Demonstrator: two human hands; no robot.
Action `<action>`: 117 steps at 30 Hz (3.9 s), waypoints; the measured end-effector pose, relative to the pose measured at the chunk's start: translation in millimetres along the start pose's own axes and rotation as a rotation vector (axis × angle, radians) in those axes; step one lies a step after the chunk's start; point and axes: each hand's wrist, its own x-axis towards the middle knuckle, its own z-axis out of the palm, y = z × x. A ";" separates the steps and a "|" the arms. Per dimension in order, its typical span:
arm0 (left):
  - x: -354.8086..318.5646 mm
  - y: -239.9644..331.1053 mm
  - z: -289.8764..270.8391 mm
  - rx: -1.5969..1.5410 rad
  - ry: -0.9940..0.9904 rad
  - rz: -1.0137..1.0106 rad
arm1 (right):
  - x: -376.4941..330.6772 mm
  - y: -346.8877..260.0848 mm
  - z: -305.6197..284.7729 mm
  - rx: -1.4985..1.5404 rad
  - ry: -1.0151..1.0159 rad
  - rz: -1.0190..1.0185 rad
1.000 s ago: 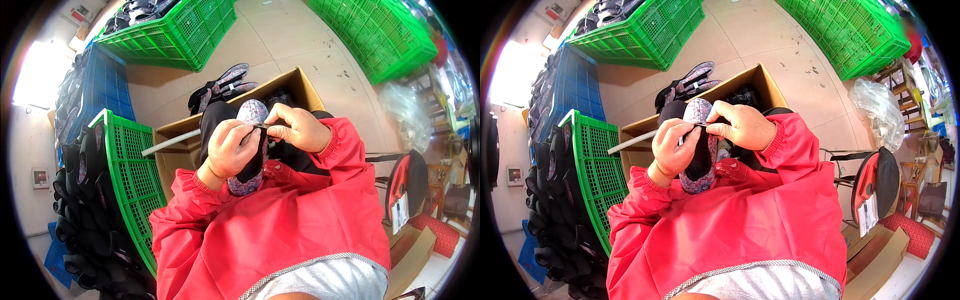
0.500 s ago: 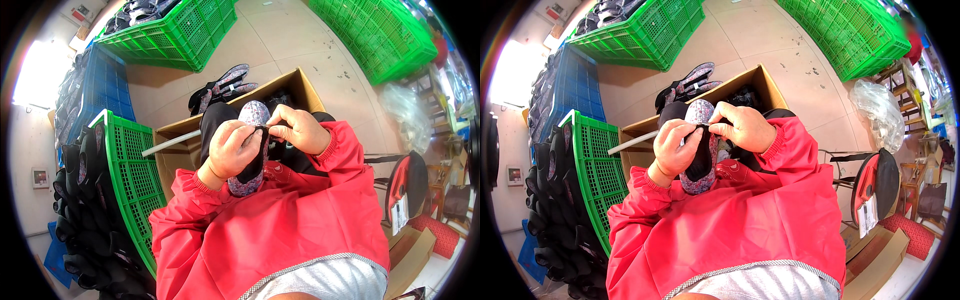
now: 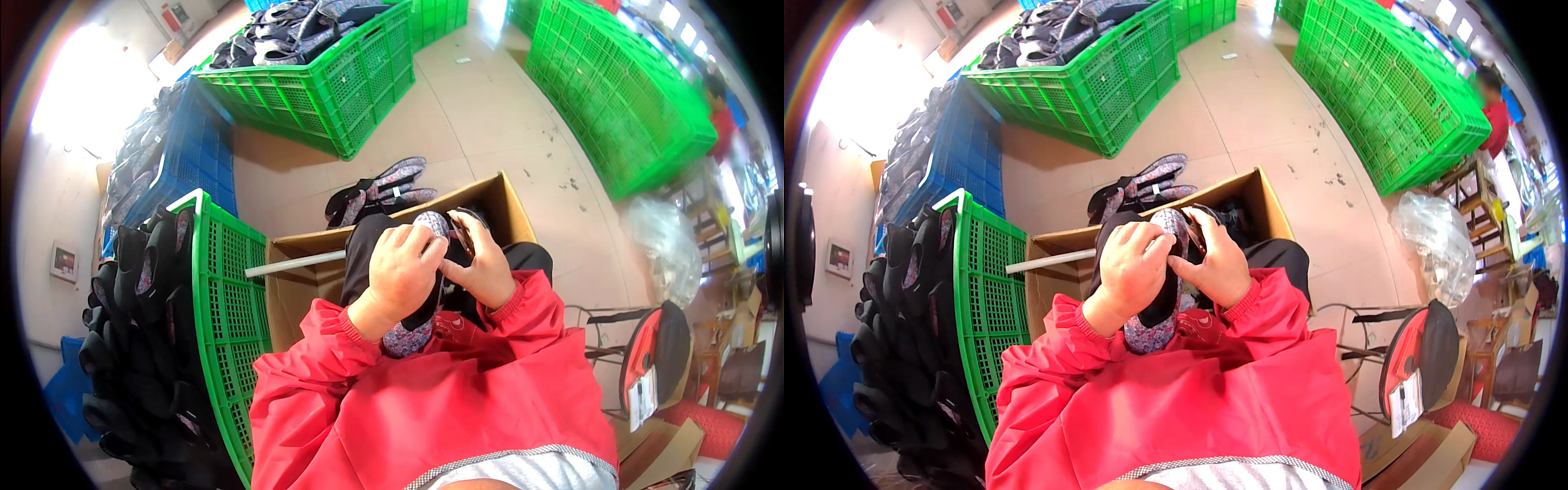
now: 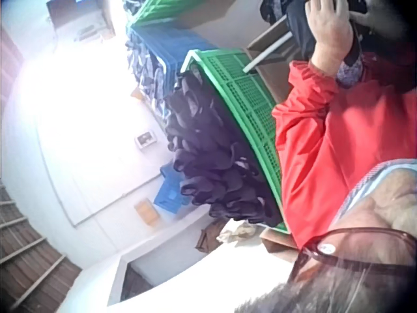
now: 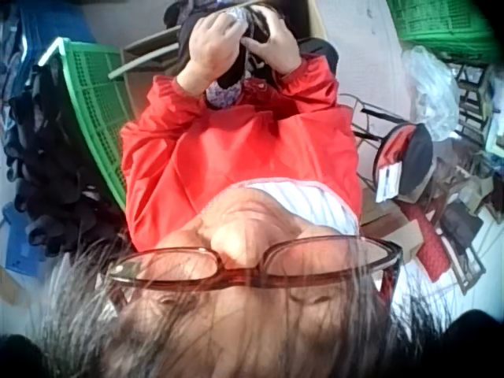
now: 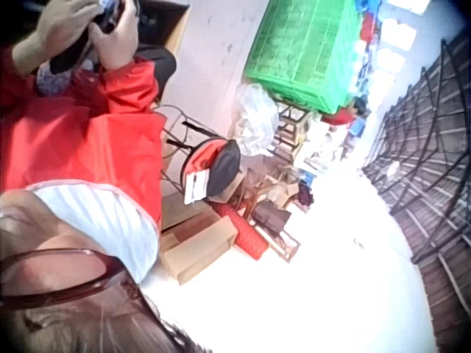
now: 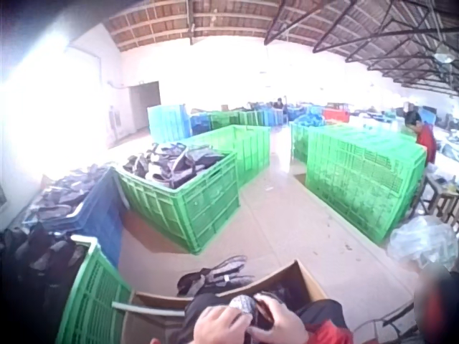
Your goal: The person sits cross-legged and sews a small white tag onto the heel of a black slipper using a needle and thread. They handle multiple slippers, picking them up from a cardboard box and placing them into a green plastic crate after finishing the sewing.
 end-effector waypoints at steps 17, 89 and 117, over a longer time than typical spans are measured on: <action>-15.2 9.1 22.2 0.142 -0.002 -0.133 | 8.2 25.0 15.5 -0.234 0.075 0.017; -83.6 -49.4 19.4 -1.542 0.391 -1.403 | -51.5 54.6 61.9 0.730 -0.233 0.690; -117.0 -28.8 -25.2 -0.504 0.074 -0.963 | -68.7 71.6 86.5 0.706 -0.033 0.478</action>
